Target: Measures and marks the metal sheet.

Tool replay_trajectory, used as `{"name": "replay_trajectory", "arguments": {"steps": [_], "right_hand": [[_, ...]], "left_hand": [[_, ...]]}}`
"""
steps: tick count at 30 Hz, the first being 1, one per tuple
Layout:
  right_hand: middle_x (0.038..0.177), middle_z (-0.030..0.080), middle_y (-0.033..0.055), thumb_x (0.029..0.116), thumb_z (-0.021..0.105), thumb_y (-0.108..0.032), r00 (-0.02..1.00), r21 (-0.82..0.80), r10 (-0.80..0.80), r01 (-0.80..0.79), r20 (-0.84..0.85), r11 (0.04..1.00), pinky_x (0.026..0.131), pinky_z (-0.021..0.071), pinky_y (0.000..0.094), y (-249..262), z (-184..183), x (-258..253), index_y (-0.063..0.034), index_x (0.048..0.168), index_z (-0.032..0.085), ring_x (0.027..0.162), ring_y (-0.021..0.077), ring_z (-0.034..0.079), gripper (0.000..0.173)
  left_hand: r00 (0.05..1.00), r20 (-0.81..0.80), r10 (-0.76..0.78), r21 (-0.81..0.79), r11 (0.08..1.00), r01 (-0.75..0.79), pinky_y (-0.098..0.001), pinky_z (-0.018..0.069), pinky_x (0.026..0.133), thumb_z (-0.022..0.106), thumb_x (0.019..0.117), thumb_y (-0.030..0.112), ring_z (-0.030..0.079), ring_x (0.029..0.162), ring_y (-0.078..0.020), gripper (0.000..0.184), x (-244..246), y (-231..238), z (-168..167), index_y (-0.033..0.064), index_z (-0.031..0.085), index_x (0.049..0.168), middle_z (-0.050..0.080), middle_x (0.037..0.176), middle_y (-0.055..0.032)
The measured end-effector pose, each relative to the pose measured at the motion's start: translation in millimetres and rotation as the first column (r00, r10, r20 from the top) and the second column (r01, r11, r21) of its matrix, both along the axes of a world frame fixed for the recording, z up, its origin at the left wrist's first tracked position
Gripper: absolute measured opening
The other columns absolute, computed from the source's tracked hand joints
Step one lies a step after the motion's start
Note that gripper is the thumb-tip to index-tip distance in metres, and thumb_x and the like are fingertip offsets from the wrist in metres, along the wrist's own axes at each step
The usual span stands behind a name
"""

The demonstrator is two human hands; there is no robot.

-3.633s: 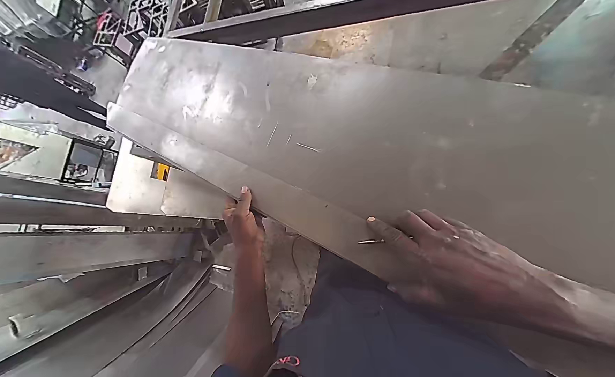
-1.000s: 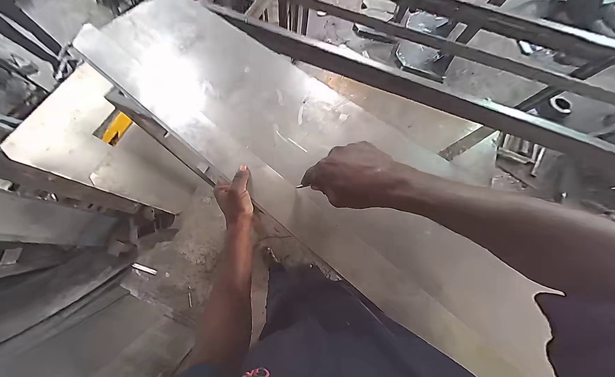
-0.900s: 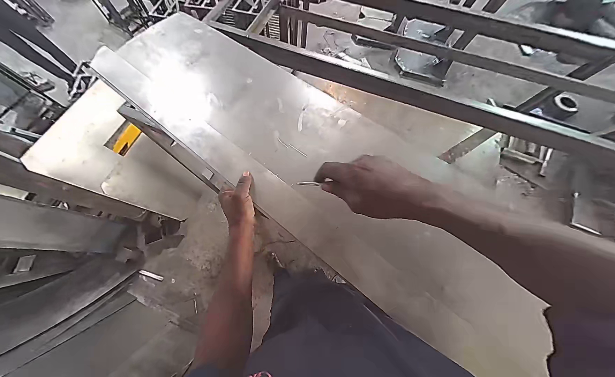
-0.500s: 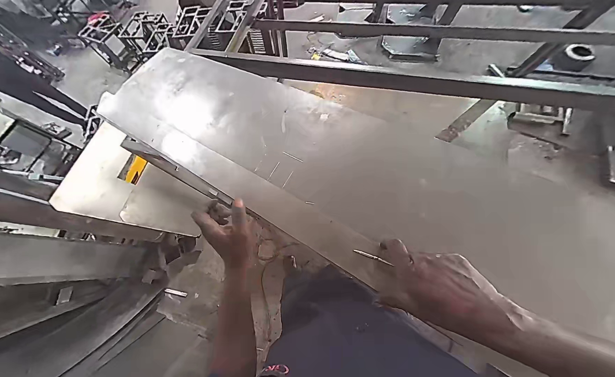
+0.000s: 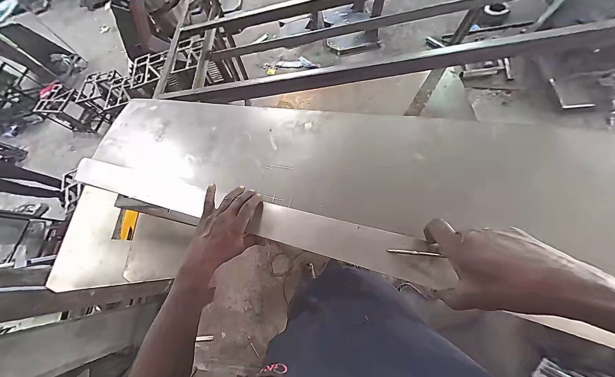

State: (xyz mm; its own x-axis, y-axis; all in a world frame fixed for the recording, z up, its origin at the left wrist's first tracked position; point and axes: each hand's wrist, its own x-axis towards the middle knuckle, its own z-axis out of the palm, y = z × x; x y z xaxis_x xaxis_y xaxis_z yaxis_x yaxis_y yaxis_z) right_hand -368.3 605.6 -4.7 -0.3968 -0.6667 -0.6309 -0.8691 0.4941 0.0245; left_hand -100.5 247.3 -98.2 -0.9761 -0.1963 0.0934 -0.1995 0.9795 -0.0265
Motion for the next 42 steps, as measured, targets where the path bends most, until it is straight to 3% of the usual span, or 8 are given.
{"name": "replay_trajectory", "arguments": {"steps": [4, 7, 13, 20, 25, 30, 35, 42], "right_hand": [[0.07, 0.059, 0.0006, 0.0625, 0.082, -0.064, 0.999, 0.028, -0.049, 0.049, 0.005, 0.998, 0.063, 0.0513, 0.0488, 11, -2, 8, -0.0187, 0.12, 0.05, 0.069, 0.0249, 0.065, 0.08], [0.069, 0.058, -0.0006, 0.0653, 0.085, -0.058, 0.989, -0.03, -0.137, 0.139, 0.054, 0.99, 0.061, 0.0503, 0.0489, 22, -4, 10, -0.0228, 0.126, 0.05, 0.066, 0.0236, 0.063, 0.078], [0.074, 0.063, 0.0036, 0.0704, 0.085, -0.047, 0.938, -0.149, -0.332, 0.344, 0.1, 0.927, 0.061, 0.0517, 0.0539, 46, -21, 18, -0.0269, 0.142, 0.043, 0.068, 0.0288, 0.065, 0.086], [0.077, 0.066, 0.005, 0.0709, 0.083, -0.061, 0.943, -0.198, -0.33, 0.332, 0.042, 0.922, 0.065, 0.0514, 0.0562, 80, -14, 1, -0.0357, 0.136, 0.054, 0.073, 0.0303, 0.067, 0.076], [0.079, 0.067, 0.0068, 0.0551, 0.086, -0.072, 0.891, -0.39, -0.455, 0.423, 0.013, 0.818, 0.06, 0.0513, 0.0644, 148, -17, -41, -0.0346, 0.129, 0.058, 0.073, 0.0344, 0.067, 0.087], [0.097, 0.067, 0.0206, 0.0636, 0.093, -0.039, 0.854, -0.687, -0.504, 0.442, 0.127, 0.576, 0.072, 0.0509, 0.0666, 186, 2, -92, -0.01, 0.134, 0.056, 0.088, 0.0416, 0.067, 0.085], [0.094, 0.068, 0.0219, 0.0691, 0.094, -0.036, 0.726, -0.75, -0.686, 0.477, 0.043, 0.458, 0.075, 0.0484, 0.0714, 164, 51, -175, -0.0083, 0.135, 0.058, 0.087, 0.0438, 0.066, 0.08], [0.107, 0.067, 0.0257, 0.0606, 0.091, -0.054, 0.687, -0.741, -0.726, 0.475, -0.023, 0.474, 0.085, 0.0489, 0.0734, 184, -17, -343, -0.0041, 0.123, 0.062, 0.103, 0.0477, 0.065, 0.085]], "left_hand": [[0.972, -0.098, -0.216, 0.063, 0.973, 0.222, -0.0683, 0.022, 0.121, 0.082, 0.0746, 0.029, 0.061, 0.126, -0.0336, 0.067, -5, -17, -2, 0.0145, 0.063, 0.137, 0.067, 0.126, -0.0124], [0.938, -0.112, -0.329, 0.136, 0.93, 0.342, -0.0576, 0.0432, 0.111, 0.078, 0.0753, 0.026, 0.06, 0.121, -0.0372, 0.064, -7, -28, -7, 0.0215, 0.063, 0.138, 0.065, 0.119, -0.0148], [0.915, -0.131, -0.38, 0.176, 0.9, 0.399, -0.0529, 0.0484, 0.102, 0.067, 0.0918, 0.047, 0.059, 0.117, -0.0319, 0.057, -12, -34, -5, 0.05, 0.051, 0.146, 0.063, 0.12, -0.0103], [0.853, -0.287, -0.435, -0.153, 0.9, 0.408, -0.0433, 0.0553, 0.095, 0.055, 0.1028, 0.02, 0.067, 0.112, -0.0285, 0.04, -20, -28, 37, 0.0314, 0.061, 0.141, 0.07, 0.124, -0.008], [0.76, -0.45, -0.469, -0.406, 0.865, 0.294, -0.0458, 0.0572, 0.091, 0.059, 0.103, 0.019, 0.07, 0.109, -0.0319, 0.034, -55, -27, 97, 0.0201, 0.065, 0.136, 0.072, 0.122, -0.0141], [0.624, -0.55, -0.555, -0.527, 0.81, 0.256, -0.0472, 0.0543, 0.094, 0.06, 0.1032, 0.017, 0.068, 0.111, -0.0351, 0.029, -152, -49, 162, 0.009, 0.069, 0.13, 0.07, 0.123, -0.0188], [0.865, -0.424, -0.27, -0.393, 0.915, 0.093, -0.0616, 0.0391, 0.109, 0.049, 0.1085, 0.034, 0.053, 0.131, -0.0423, 0.039, -293, -34, 211, 0.0308, 0.055, 0.147, 0.06, 0.139, -0.0152], [0.831, -0.222, -0.511, -0.26, 0.852, 0.455, -0.0595, 0.0408, 0.111, 0.047, 0.1036, 0.048, 0.054, 0.133, -0.0355, 0.045, -315, 66, 176, 0.0209, 0.068, 0.133, 0.06, 0.141, -0.0106]]}}
